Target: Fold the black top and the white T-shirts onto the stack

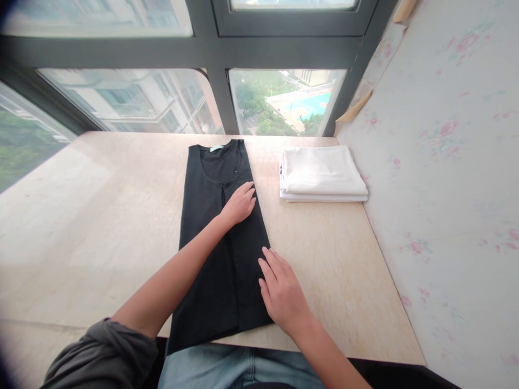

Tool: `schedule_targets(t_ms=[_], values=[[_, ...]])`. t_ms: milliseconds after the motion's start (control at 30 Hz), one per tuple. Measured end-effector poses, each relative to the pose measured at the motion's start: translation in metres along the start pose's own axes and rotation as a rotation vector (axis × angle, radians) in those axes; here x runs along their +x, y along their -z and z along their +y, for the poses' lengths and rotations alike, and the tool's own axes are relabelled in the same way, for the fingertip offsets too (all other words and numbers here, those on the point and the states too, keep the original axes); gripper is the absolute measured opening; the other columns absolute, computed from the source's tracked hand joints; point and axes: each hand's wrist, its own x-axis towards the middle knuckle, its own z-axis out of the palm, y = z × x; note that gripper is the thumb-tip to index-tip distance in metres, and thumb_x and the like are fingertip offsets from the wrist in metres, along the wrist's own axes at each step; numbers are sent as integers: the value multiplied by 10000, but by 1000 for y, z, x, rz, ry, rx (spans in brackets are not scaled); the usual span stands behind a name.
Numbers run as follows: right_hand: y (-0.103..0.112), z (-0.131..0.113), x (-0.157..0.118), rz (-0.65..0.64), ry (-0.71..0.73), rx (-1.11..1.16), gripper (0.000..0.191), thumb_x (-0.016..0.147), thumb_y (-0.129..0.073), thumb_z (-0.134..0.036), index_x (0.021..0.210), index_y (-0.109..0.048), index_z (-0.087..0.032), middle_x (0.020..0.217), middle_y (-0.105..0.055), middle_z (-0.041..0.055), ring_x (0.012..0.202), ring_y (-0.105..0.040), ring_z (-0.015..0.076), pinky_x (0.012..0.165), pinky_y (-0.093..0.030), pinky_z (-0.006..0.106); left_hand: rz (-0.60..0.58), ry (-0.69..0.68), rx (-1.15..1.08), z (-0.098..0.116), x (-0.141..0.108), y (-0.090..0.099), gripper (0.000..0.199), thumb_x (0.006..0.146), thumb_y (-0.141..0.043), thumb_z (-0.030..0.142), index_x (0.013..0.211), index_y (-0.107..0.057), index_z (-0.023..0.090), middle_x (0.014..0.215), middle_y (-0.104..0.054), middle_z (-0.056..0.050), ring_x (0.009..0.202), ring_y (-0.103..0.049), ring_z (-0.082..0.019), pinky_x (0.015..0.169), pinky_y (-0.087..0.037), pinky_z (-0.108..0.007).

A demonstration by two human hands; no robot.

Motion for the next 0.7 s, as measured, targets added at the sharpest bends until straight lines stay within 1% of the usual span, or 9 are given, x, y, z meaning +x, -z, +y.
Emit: schedule_targets(t_ms=[67,133,233,400,500,567,600,633,700], values=[[-4,1,1,-75,32,-51,522,948,-481,-187,1464,-454,-114,1556,-382,168,1459,-337,301,1118,-448,526,0,23,3,2,-1,-7,527,980,-369,336,1415,-466,55,1564,-370,-194,1476,-286,-289,1204,-240,-472],[-6,0,-4,-156,69,-92,573,939,-517,-236,1487,-418,-101,1584,-325,172,1487,-267,326,1137,-410,557,5,57,9,1,-4,-11,578,988,-355,399,1468,-408,83,1591,-328,-183,1492,-248,-309,1210,-198,-510],[-5,-2,-15,-235,106,-131,629,931,-544,-284,1513,-378,-114,1610,-270,160,1498,-226,342,1152,-372,579,4,77,10,0,-7,-13,600,990,-343,459,1491,-393,132,1608,-308,-148,1499,-233,-316,1216,-161,-520],[2,-5,-27,-290,122,-153,601,941,-537,-293,1510,-396,-161,1626,-236,136,1501,-216,340,1150,-359,588,-2,92,7,-1,-4,-9,580,987,-366,460,1482,-410,159,1602,-327,-133,1495,-251,-301,1216,-163,-499],[3,-6,-29,-285,114,-144,584,946,-528,-293,1504,-409,-167,1623,-248,133,1500,-225,331,1157,-349,582,-6,87,6,3,-5,-2,525,985,-395,400,1443,-457,152,1587,-356,-137,1480,-289,-286,1212,-196,-483],[3,-6,-29,-273,107,-130,569,947,-527,-293,1493,-427,-171,1618,-264,131,1497,-237,324,1163,-343,573,-11,75,7,10,-17,8,478,978,-413,326,1418,-482,153,1579,-373,-126,1474,-304,-268,1212,-212,-467],[3,-5,-29,-267,105,-122,562,947,-526,-294,1488,-436,-171,1615,-271,129,1497,-240,322,1165,-340,569,-10,63,6,15,-28,14,465,972,-421,292,1412,-487,155,1580,-373,-119,1475,-302,-261,1214,-214,-459],[3,-5,-29,-261,105,-116,556,947,-525,-294,1483,-444,-171,1614,-277,127,1497,-240,320,1167,-339,567,-4,42,0,22,-42,21,459,967,-428,268,1407,-489,155,1580,-372,-115,1474,-299,-257,1215,-219,-452],[2,-4,-29,-251,106,-106,546,947,-523,-293,1474,-458,-171,1611,-285,122,1498,-236,316,1167,-339,564,24,-7,-33,38,-80,36,436,962,-442,246,1384,-505,153,1553,-403,-121,1449,-335,-256,1200,-263,-438]])
